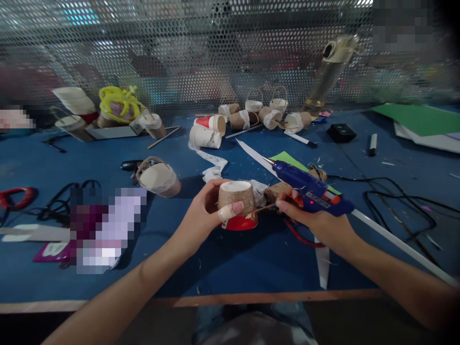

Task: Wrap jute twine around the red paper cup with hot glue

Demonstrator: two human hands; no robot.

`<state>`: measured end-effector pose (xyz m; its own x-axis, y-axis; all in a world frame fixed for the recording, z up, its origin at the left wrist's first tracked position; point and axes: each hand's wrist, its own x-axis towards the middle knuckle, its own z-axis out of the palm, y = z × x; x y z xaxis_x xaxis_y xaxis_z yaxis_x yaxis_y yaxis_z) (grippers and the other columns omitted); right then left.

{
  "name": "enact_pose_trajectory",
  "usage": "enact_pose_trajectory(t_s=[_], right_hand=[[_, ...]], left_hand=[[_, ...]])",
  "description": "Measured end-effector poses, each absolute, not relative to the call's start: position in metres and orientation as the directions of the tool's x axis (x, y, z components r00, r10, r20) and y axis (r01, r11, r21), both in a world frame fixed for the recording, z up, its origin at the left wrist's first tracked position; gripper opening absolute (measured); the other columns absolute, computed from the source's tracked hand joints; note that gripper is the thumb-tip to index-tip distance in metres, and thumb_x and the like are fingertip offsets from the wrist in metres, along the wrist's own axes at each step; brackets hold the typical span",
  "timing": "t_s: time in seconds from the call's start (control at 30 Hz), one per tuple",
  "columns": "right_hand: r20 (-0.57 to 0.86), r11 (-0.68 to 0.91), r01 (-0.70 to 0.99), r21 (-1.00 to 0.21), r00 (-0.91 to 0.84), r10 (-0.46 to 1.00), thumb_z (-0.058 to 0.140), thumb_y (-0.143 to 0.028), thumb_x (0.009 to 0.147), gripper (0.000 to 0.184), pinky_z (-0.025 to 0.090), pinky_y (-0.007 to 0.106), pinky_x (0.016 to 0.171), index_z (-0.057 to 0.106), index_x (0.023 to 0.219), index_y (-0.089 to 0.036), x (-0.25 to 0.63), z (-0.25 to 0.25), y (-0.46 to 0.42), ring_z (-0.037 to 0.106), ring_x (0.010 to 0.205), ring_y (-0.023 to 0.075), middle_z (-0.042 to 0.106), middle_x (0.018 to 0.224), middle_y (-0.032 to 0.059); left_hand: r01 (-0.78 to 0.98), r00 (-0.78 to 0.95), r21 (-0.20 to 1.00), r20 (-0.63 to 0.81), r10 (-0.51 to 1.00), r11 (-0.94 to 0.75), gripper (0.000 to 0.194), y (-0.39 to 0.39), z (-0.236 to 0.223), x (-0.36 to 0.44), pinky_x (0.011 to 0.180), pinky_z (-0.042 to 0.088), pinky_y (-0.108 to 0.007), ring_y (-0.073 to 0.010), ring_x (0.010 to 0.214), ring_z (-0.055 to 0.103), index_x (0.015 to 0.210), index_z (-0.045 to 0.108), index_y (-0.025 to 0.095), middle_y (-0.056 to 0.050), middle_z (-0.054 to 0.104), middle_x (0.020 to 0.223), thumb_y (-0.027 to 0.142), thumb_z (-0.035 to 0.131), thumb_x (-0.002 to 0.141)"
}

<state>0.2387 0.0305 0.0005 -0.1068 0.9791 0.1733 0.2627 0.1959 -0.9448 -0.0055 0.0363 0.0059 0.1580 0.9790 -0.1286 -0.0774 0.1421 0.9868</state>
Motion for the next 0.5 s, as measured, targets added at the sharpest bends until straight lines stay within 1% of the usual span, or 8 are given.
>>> enact_pose_trajectory(t_s=[0.1,0.23,0.4,0.5], right_hand=[[0.190,0.216,0.264,-0.940,-0.120,0.974,0.076,-0.032,0.084,0.012,0.060,0.045,0.090,0.067,0.076,-0.029,0.2377,0.0008,0.0312,0.072,0.082,0.0239,0.073,0.082,-0.0003],[0.190,0.216,0.256,-0.942,-0.121,0.974,0.076,-0.031,0.083,0.014,0.061,0.043,0.088,0.066,0.074,-0.027,0.2361,0.0003,0.0328,0.071,0.079,0.0227,0.072,0.079,-0.0003],[0.169,0.190,0.240,-0.952,-0.103,0.980,0.076,-0.031,0.081,0.011,0.062,0.039,0.086,0.067,0.076,-0.027,0.2351,-0.0022,0.0328,0.072,0.080,0.0202,0.071,0.080,-0.0017],[0.168,0.183,0.224,-0.957,-0.088,0.982,0.077,-0.030,0.081,0.010,0.062,0.038,0.090,0.068,0.078,-0.027,0.2343,-0.0035,0.0318,0.072,0.082,0.0196,0.072,0.082,-0.0020]], left_hand=[[-0.092,0.176,0.985,-0.128,0.976,0.146,0.044,0.0357,0.0058,-0.0061,0.090,0.051,-0.034,-0.0257,0.104,0.066,0.109,0.071,0.024,-0.005,0.074,0.108,0.037,0.090,0.071],[-0.129,0.190,0.978,-0.139,0.972,0.165,0.043,0.0343,0.0059,-0.0052,0.090,0.052,-0.035,-0.0268,0.104,0.067,0.106,0.073,0.024,-0.006,0.075,0.107,0.038,0.091,0.069],[-0.158,0.208,0.970,-0.152,0.966,0.186,0.042,0.0339,0.0042,-0.0053,0.089,0.052,-0.034,-0.0254,0.101,0.067,0.106,0.075,0.025,-0.005,0.076,0.106,0.037,0.091,0.070],[-0.183,0.231,0.963,-0.153,0.961,0.197,0.039,0.0340,0.0037,-0.0056,0.089,0.052,-0.032,-0.0240,0.102,0.068,0.107,0.077,0.027,-0.004,0.076,0.107,0.036,0.090,0.071]])
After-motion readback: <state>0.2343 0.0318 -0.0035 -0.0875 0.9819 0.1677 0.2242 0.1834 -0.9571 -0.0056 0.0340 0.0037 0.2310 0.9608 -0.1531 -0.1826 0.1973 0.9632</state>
